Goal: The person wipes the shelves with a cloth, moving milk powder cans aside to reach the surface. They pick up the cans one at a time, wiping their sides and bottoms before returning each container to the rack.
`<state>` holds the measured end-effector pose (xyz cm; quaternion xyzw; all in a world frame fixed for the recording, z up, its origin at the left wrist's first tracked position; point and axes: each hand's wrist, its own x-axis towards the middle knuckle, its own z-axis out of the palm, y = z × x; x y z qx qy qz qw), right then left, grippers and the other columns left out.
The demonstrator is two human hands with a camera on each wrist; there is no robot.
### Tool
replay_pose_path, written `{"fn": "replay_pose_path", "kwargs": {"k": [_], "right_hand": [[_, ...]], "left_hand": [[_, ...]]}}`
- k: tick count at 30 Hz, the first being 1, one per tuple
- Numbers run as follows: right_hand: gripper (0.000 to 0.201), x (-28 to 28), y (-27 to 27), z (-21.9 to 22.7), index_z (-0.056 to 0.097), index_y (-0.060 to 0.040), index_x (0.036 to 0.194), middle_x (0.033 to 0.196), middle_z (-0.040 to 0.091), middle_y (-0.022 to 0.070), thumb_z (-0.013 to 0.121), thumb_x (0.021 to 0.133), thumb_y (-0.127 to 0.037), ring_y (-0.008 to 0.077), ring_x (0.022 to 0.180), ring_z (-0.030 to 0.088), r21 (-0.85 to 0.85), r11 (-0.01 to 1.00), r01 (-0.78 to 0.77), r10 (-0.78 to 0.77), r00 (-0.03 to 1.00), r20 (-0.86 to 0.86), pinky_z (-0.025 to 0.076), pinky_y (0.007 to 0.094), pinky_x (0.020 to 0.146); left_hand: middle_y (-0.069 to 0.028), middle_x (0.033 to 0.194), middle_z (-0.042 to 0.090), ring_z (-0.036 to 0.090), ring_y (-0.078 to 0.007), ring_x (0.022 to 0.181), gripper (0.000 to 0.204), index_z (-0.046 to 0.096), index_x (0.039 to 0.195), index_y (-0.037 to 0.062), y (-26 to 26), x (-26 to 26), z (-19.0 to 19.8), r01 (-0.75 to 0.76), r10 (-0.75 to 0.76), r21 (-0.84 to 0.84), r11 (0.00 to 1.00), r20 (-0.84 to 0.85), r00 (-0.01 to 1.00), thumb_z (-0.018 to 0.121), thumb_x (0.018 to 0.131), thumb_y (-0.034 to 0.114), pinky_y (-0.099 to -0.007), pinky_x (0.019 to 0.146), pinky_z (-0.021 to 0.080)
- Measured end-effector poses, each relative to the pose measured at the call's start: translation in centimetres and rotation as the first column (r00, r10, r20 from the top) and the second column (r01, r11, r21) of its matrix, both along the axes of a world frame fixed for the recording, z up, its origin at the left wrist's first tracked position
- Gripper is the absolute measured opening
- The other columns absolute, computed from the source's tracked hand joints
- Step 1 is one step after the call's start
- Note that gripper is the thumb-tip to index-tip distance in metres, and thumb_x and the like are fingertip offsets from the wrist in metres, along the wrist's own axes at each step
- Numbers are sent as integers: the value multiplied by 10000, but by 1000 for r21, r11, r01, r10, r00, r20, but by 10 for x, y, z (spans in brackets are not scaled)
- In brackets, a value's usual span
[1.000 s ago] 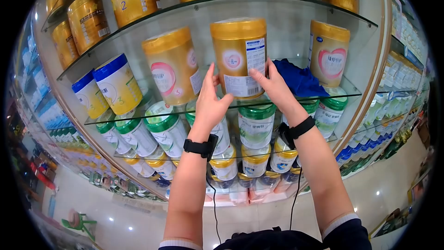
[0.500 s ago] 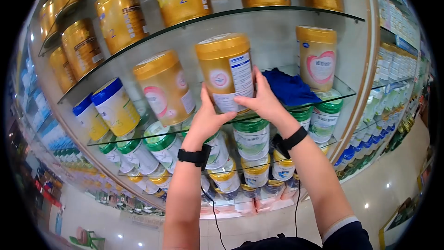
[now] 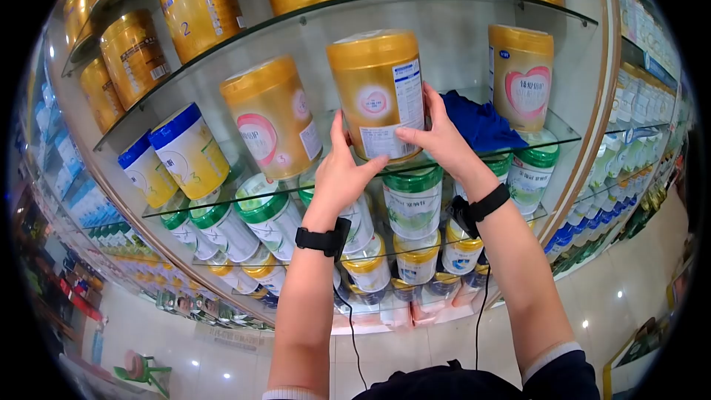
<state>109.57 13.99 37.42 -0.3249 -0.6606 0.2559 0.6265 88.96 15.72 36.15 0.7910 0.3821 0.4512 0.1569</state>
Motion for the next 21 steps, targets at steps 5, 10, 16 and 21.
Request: {"fn": "replay_pose_path", "kwargs": {"k": [5, 10, 16, 21], "right_hand": [[1124, 2, 11, -9, 28, 37, 1507, 1517, 243, 208, 810, 750, -242, 282, 1416, 256, 23, 1000, 22, -23, 998, 63, 227, 378, 1158], [1207, 2, 19, -11, -10, 49, 1503, 1518, 227, 215, 844, 709, -262, 288, 1415, 252, 69, 994, 85, -95, 985, 147, 231, 378, 1156], [1221, 1, 20, -13, -21, 56, 1499, 1516, 227, 220, 850, 704, -261, 288, 1412, 255, 93, 988, 121, -135, 977, 164, 239, 382, 1154], [1131, -3, 10, -5, 4, 62, 1493, 1501, 236, 233, 778, 794, -376, 297, 1406, 260, 62, 994, 86, -92, 992, 92, 246, 386, 1148]], "left_hand": [[-254, 1357, 500, 523, -385, 1239, 1048, 72, 1518, 70, -2, 1, -3, -38, 38, 37, 999, -16, 999, 754, 771, 341, -424, 979, 443], [-238, 1348, 513, 531, -365, 1235, 1037, 85, 1517, 58, -6, 1, -2, -45, 45, 61, 997, -8, 999, 754, 772, 331, -414, 977, 445], [-231, 1329, 534, 538, -360, 1226, 1026, 92, 1516, 44, -1, -1, -8, -25, 24, 92, 995, 13, 1000, 749, 780, 327, -412, 975, 446], [-222, 1313, 550, 551, -348, 1213, 1009, 107, 1512, 34, 0, 0, -9, -38, 34, 100, 994, 45, 998, 738, 781, 328, -412, 960, 456]]}}
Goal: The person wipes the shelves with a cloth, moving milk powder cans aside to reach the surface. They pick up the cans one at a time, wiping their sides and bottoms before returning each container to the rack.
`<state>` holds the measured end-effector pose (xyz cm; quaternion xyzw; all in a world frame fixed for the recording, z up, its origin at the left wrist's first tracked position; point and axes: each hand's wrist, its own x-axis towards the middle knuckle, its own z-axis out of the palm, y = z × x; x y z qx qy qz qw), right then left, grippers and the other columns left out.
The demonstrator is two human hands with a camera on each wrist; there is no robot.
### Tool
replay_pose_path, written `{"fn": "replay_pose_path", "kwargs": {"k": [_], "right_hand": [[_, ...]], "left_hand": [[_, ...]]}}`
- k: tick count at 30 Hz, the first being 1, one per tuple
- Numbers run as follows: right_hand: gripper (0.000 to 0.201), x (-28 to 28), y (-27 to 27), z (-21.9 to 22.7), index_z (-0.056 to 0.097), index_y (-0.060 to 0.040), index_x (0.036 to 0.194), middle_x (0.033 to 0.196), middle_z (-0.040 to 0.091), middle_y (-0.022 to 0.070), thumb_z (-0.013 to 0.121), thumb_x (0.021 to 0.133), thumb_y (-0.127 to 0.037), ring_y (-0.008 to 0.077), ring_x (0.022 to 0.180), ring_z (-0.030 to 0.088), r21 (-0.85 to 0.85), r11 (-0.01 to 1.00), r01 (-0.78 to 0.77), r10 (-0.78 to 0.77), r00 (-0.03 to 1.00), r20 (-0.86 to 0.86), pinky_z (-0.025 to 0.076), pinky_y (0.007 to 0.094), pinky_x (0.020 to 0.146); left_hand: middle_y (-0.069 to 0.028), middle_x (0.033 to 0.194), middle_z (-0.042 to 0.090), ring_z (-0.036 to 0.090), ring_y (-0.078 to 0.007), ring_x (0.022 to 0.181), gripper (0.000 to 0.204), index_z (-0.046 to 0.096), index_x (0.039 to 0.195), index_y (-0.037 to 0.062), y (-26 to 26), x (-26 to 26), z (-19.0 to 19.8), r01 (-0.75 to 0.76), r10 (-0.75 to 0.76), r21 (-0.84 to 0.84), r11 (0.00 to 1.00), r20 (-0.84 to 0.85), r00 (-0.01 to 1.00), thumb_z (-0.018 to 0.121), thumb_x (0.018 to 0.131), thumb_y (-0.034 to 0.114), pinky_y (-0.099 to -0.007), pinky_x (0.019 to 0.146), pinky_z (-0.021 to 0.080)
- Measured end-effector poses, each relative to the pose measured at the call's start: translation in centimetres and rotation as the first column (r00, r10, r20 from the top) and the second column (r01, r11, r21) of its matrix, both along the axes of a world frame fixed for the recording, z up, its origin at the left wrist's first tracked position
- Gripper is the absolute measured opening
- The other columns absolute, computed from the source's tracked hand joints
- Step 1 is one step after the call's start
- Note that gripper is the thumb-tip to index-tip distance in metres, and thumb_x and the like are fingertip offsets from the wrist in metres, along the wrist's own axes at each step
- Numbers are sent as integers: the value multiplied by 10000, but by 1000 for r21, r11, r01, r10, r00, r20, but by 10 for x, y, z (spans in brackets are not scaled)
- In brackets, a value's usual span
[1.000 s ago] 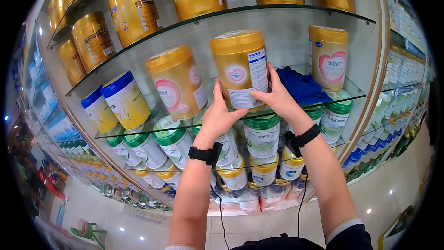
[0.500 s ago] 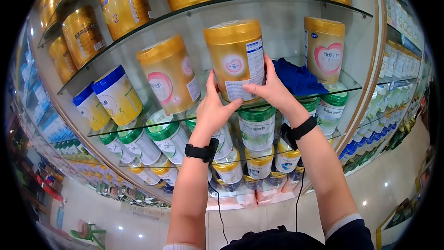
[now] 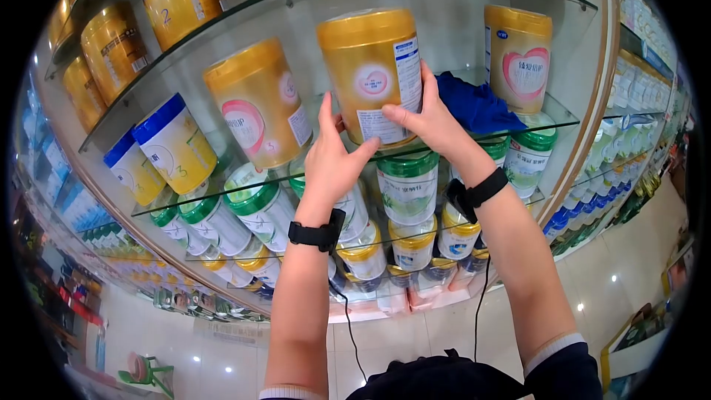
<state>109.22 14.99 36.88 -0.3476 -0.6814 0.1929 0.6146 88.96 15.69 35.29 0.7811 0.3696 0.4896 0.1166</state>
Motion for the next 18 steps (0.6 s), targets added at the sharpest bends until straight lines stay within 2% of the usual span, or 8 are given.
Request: {"fn": "replay_pose_path", "kwargs": {"k": [1, 5, 8, 10, 12, 15, 17, 18], "right_hand": [[1088, -2, -3, 1, 20, 61, 1489, 1492, 243, 236, 742, 827, -413, 302, 1403, 260, 3, 1000, 22, -22, 1000, 10, 246, 385, 1146], [1088, -10, -8, 4, 136, 105, 1442, 1409, 367, 258, 801, 757, -416, 327, 1335, 375, 5, 1000, 4, -4, 993, -120, 318, 409, 1107], [1064, -2, -1, 3, 55, 58, 1484, 1482, 266, 230, 756, 817, -386, 296, 1401, 269, -28, 999, 35, -35, 999, 7, 249, 379, 1142], [1070, -4, 2, 0, 71, 51, 1487, 1477, 275, 234, 769, 801, -384, 301, 1394, 279, -1, 994, 109, -109, 994, 2, 258, 389, 1137], [1076, -3, 8, -7, 81, 52, 1486, 1470, 284, 236, 777, 792, -385, 307, 1389, 283, 58, 977, 208, -207, 978, -16, 263, 396, 1133], [1071, -6, 2, -5, 112, 63, 1472, 1455, 302, 234, 791, 777, -388, 314, 1382, 289, 76, 987, 139, -130, 985, -111, 252, 409, 1138], [1054, 4, 4, -6, 135, 65, 1462, 1446, 310, 229, 794, 774, -386, 311, 1377, 293, 85, 981, 176, -173, 984, -44, 246, 408, 1141], [1046, 0, 8, -8, 146, 66, 1456, 1442, 314, 227, 796, 773, -385, 310, 1374, 296, 86, 982, 170, -170, 985, -8, 242, 407, 1143]], "left_hand": [[-213, 1302, 559, 562, -340, 1198, 1002, 119, 1511, 35, 1, 0, -1, -5, 5, 3, 1000, 8, 1000, 736, 778, 329, -411, 952, 462], [-209, 1319, 545, 553, -332, 1207, 994, 139, 1506, 19, 3, 0, -1, -8, 8, -16, 1000, 5, 1000, 733, 780, 348, -406, 960, 456], [-213, 1337, 527, 537, -318, 1226, 984, 141, 1504, 10, 2, 0, 0, 6, -6, -22, 1000, 10, 1000, 733, 788, 334, -406, 987, 438], [-216, 1350, 515, 525, -292, 1242, 971, 132, 1509, 11, -2, 1, 5, -2, 2, -65, 998, -4, 1000, 740, 804, 286, -408, 1024, 414], [-234, 1360, 505, 515, -311, 1255, 991, 116, 1508, 8, -3, 0, 6, 22, -21, -93, 995, 3, 1000, 733, 804, 334, -397, 1019, 414], [-246, 1375, 493, 517, -349, 1255, 981, 123, 1503, 12, 1, -4, 6, 90, -85, -111, 990, 45, 995, 708, 808, 384, -398, 993, 433], [-251, 1384, 487, 511, -352, 1265, 972, 118, 1504, 17, 12, 1, -1, 174, -167, -76, 982, 99, 981, 698, 819, 390, -396, 999, 427], [-249, 1383, 488, 509, -350, 1267, 966, 119, 1504, 18, 15, -5, -3, 158, -151, -81, 984, 90, 984, 693, 824, 393, -394, 1002, 425]]}}
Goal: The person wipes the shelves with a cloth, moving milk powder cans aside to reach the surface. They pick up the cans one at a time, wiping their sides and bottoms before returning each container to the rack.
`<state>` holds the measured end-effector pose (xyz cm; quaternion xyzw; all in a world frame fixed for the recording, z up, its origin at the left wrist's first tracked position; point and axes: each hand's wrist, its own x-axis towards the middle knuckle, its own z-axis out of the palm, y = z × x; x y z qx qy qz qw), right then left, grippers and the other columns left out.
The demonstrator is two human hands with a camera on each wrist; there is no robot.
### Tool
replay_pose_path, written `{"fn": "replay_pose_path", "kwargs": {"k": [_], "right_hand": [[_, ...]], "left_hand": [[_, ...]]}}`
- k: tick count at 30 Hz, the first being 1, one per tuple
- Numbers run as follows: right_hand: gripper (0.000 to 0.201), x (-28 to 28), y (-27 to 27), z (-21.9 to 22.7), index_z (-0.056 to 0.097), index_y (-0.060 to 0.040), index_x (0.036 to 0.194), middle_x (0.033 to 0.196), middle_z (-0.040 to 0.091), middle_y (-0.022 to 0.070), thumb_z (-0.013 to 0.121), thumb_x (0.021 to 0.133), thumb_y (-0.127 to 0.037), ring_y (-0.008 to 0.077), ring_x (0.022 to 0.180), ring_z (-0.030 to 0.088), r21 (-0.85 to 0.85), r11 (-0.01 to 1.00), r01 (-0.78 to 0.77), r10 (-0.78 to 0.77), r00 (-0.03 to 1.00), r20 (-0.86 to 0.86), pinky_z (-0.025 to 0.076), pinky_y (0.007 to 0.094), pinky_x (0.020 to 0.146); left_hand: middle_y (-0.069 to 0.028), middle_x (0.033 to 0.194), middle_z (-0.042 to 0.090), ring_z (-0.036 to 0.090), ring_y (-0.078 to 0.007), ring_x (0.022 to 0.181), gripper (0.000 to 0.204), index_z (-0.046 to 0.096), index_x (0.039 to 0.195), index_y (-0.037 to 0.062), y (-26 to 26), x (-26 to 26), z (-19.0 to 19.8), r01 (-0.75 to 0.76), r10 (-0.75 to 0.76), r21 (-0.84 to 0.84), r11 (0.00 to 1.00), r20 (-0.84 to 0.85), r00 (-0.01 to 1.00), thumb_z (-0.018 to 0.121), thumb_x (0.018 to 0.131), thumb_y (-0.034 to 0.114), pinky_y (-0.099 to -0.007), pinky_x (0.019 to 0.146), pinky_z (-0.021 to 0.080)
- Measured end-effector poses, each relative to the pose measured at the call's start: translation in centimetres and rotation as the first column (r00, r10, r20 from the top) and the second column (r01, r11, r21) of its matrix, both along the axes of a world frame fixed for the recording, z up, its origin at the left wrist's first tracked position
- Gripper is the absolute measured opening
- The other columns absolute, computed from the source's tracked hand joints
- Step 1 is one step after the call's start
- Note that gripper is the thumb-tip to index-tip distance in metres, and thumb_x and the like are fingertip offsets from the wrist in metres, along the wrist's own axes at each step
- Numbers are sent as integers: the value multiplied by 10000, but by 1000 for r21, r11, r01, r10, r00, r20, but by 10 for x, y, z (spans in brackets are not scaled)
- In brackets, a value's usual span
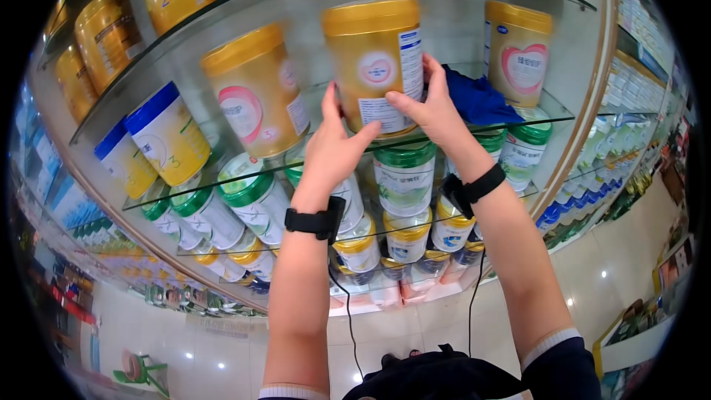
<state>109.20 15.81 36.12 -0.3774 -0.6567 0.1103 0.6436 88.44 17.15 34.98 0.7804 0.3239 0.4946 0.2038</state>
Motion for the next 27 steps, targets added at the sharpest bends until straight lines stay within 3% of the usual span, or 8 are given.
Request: {"fn": "replay_pose_path", "kwargs": {"k": [3, 6, 9, 12, 15, 18, 27], "right_hand": [[1006, -4, -4, 2, 228, 70, 1426, 1399, 349, 233, 816, 744, -379, 314, 1321, 362, 8, 999, -34, 34, 997, -75, 300, 412, 1113], [985, -1, -6, 2, 254, 72, 1418, 1389, 358, 232, 822, 740, -362, 308, 1298, 394, 8, 999, -50, 51, 994, -101, 332, 405, 1097], [973, -3, -11, 5, 250, 73, 1421, 1390, 360, 229, 817, 751, -346, 305, 1300, 395, -12, 998, -63, 61, 992, -112, 333, 395, 1097], [963, -2, -11, 3, 241, 75, 1428, 1387, 366, 228, 807, 766, -334, 303, 1303, 395, -12, 997, -71, 69, 992, -105, 333, 388, 1099], [948, -2, -10, 3, 226, 78, 1436, 1394, 365, 226, 790, 788, -323, 298, 1311, 388, -13, 994, -105, 103, 989, -106, 329, 385, 1101], [927, -3, -15, 6, 202, 84, 1446, 1423, 345, 229, 765, 821, -306, 291, 1331, 369, -23, 986, -164, 161, 981, -112, 320, 382, 1107], [920, -5, -20, 7, 129, 98, 1467, 1492, 269, 254, 718, 867, -276, 297, 1386, 303, -13, 979, -202, 198, 970, -143, 276, 381, 1131]], "left_hand": [[-240, 1382, 493, 501, -345, 1275, 953, 124, 1504, 22, -3, 4, 2, -30, 31, 13, 999, -51, 998, 683, 835, 408, -393, 1006, 419], [-205, 1371, 510, 462, -261, 1300, 927, 65, 1512, -10, -9, 4, 6, 9, -11, -54, 999, -38, 999, 693, 883, 254, -350, 1085, 329], [-209, 1360, 520, 469, -268, 1296, 925, 77, 1511, -8, -5, 4, 2, 4, -5, -30, 1000, -34, 999, 694, 880, 270, -352, 1080, 336], [-226, 1378, 501, 501, -341, 1274, 949, 143, 1498, 14, -6, 4, 2, -57, 58, 27, 998, -60, 996, 681, 834, 427, -394, 998, 423], [-221, 1378, 504, 500, -337, 1276, 938, 156, 1496, 13, -6, 4, 1, -68, 70, 38, 997, -56, 996, 684, 835, 418, -399, 996, 425], [-208, 1370, 519, 478, -281, 1299, 901, 138, 1504, -8, -13, 5, 5, -64, 65, 11, 998, -50, 997, 703, 867, 285, -369, 1067, 358], [-208, 1358, 530, 517, -279, 1267, 821, 254, 1473, -17, -16, 7, 5, -142, 143, 27, 990, -30, 989, 708, 863, 292, -376, 1028, 415]]}}
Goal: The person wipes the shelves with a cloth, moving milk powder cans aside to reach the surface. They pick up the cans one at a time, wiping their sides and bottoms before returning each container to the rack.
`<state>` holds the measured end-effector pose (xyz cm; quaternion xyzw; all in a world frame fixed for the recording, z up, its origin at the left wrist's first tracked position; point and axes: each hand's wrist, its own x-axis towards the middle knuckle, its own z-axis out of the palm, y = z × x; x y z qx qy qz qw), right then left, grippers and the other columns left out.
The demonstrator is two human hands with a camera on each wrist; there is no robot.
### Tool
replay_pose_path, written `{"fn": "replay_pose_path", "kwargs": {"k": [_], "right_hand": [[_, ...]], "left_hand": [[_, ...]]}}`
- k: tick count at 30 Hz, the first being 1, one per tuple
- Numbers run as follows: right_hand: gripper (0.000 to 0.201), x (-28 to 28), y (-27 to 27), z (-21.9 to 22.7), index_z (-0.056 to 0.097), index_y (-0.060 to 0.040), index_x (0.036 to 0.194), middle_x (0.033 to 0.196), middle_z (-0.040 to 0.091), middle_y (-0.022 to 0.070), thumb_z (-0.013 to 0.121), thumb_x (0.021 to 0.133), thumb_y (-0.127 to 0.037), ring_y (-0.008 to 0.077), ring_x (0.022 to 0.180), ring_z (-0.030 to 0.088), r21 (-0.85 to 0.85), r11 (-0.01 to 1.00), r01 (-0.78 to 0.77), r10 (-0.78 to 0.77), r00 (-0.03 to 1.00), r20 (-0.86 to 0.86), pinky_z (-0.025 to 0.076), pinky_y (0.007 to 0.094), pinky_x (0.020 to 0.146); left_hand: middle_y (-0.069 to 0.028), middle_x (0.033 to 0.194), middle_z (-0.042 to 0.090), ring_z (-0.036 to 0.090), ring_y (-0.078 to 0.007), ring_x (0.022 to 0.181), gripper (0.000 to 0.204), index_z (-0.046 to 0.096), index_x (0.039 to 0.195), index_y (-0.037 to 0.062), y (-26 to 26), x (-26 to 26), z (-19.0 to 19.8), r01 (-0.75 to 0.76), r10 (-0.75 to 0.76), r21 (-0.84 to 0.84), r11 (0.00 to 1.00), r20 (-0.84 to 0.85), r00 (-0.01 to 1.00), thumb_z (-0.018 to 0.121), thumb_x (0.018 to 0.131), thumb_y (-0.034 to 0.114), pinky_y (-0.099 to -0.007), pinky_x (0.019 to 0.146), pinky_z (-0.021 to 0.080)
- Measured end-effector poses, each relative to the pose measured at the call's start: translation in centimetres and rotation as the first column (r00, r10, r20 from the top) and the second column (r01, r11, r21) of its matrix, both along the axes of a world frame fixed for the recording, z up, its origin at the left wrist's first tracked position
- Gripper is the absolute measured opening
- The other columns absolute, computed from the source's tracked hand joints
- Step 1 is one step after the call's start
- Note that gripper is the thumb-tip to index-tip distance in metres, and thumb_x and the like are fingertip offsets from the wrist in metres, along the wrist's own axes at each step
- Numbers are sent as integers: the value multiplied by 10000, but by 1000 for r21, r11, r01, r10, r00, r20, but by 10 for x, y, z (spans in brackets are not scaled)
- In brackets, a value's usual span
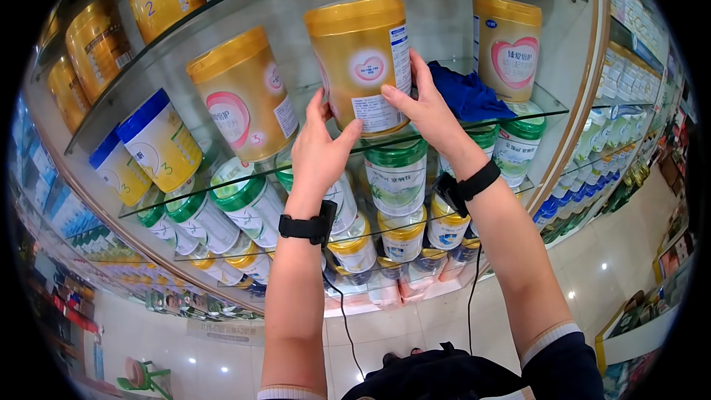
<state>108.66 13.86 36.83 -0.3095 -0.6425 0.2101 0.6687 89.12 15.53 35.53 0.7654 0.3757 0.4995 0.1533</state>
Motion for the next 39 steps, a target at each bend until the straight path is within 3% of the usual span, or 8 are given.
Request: {"fn": "replay_pose_path", "kwargs": {"k": [6, 9, 13, 20, 28, 31, 37, 39], "right_hand": [[944, 10, 15, -10, 162, 87, 1466, 1472, 271, 285, 713, 846, -363, 361, 1379, 294, 40, 992, 117, -120, 990, 74, 250, 419, 1140], [942, 9, 16, -11, 185, 82, 1462, 1460, 278, 295, 705, 840, -398, 397, 1376, 276, 89, 962, 259, -269, 956, 116, 224, 449, 1146], [883, 2, 13, -16, 245, 52, 1445, 1414, 336, 277, 703, 833, -391, 402, 1335, 314, 174, 918, 358, -380, 917, 120, 251, 460, 1124], [771, -12, -3, -11, 334, 43, 1397, 1350, 408, 241, 700, 828, -328, 393, 1242, 401, 332, 726, 602, -677, 710, 192, 344, 461, 1042], [1047, -36, -25, -3, 158, 126, 1429, 1437, 318, 312, 812, 726, -290, 421, 1362, 321, 114, 827, 551, -558, 777, 291, 315, 436, 1110], [1069, -26, -21, 3, 160, 127, 1427, 1423, 351, 311, 821, 717, -321, 412, 1339, 368, 49, 891, 452, -450, 859, 244, 342, 416, 1094], [1039, -1, 1, 7, 238, 121, 1412, 1378, 414, 305, 787, 743, -455, 392, 1301, 412, -34, 985, 166, -163, 983, 89, 348, 413, 1080], [1060, 13, 11, 5, 245, 120, 1425, 1393, 368, 328, 723, 762, -556, 414, 1315, 369, -30, 921, 388, -364, 886, 289, 320, 438, 1095]], "left_hand": [[-214, 1333, 547, 549, -302, 1230, 794, 315, 1438, -14, 11, 0, -7, 20, -22, 26, 999, 52, 998, 685, 855, 377, -390, 993, 439], [-220, 1329, 545, 547, -302, 1227, 789, 322, 1440, -16, 22, 2, -5, 148, -128, -79, 986, 218, 968, 674, 873, 405, -390, 1003, 429], [-217, 1349, 521, 497, -288, 1274, 812, 321, 1433, -54, 16, 3, 16, 109, -47, -248, 963, 244, 969, 549, 925, 537, -374, 1034, 389], [-18, 1268, 557, 503, -142, 1102, 630, 487, 1359, 99, 48, 14, 24, 503, -306, -308, 808, 509, 804, 313, 1005, 591, -304, 959, 363], [-24, 1173, 566, 459, -132, 1023, 722, 536, 1305, 33, 27, 13, 28, 505, -269, -311, 805, 567, 778, 329, 977, 642, -283, 948, 330], [-57, 1359, 505, 434, -201, 1239, 719, 440, 1399, 74, 19, 11, 30, 484, -273, -335, 809, 516, 812, 274, 986, 639, -383, 1048, 300], [-113, 1441, 429, 344, -263, 1361, 797, 365, 1450, 43, -23, 13, 29, 408, -250, -292, 865, 454, 855, 321, 958, 669, -427, 1138, 186], [-123, 1449, 415, 345, -265, 1359, 797, 355, 1452, 37, -20, 12, 22, 367, -238, -264, 892, 417, 877, 334, 958, 662, -424, 1134, 197]]}}
